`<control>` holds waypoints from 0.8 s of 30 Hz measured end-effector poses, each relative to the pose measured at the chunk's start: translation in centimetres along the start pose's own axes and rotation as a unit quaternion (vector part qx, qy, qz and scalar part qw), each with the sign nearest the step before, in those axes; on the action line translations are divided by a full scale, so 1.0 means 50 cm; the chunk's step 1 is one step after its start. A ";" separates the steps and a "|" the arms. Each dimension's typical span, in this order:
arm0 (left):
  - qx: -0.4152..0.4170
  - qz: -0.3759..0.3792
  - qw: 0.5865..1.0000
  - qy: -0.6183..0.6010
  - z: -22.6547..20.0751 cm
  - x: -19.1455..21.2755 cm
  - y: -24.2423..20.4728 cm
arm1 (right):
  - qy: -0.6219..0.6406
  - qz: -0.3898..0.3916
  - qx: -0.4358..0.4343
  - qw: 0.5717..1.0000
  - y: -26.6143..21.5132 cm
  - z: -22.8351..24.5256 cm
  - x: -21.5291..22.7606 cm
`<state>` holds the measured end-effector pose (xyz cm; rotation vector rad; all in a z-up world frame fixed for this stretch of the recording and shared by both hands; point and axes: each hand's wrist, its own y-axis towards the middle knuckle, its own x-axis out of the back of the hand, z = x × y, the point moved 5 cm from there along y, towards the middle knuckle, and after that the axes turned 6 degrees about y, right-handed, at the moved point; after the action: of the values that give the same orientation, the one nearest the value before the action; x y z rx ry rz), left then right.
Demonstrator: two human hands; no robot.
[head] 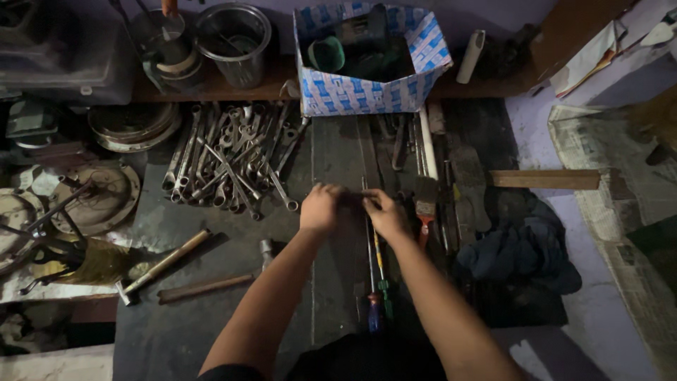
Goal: The person cleans various metal and plastic parts from a disassembled power tool using a brush and a cloth inside a small box, handling bearings and motor components.
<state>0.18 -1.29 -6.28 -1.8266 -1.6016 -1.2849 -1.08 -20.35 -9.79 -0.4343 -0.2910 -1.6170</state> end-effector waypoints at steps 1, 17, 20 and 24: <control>-0.038 0.035 0.998 0.037 -0.010 0.002 0.006 | -0.013 -0.001 -0.018 1.000 0.000 0.001 0.000; 0.116 0.024 0.992 -0.044 0.059 0.017 -0.009 | -0.017 0.008 -0.070 0.997 -0.011 0.014 -0.016; 0.121 0.027 0.991 -0.042 0.037 0.046 -0.010 | -0.056 -0.006 -0.026 0.998 -0.016 0.041 -0.017; 0.085 0.025 0.995 -0.052 0.040 0.044 -0.009 | -0.078 -0.080 0.160 0.981 -0.009 0.060 -0.034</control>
<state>0.36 1.59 -5.60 -1.8420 -1.6532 -1.0146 -1.11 -17.50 -7.83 -0.2954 -0.7101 -1.6579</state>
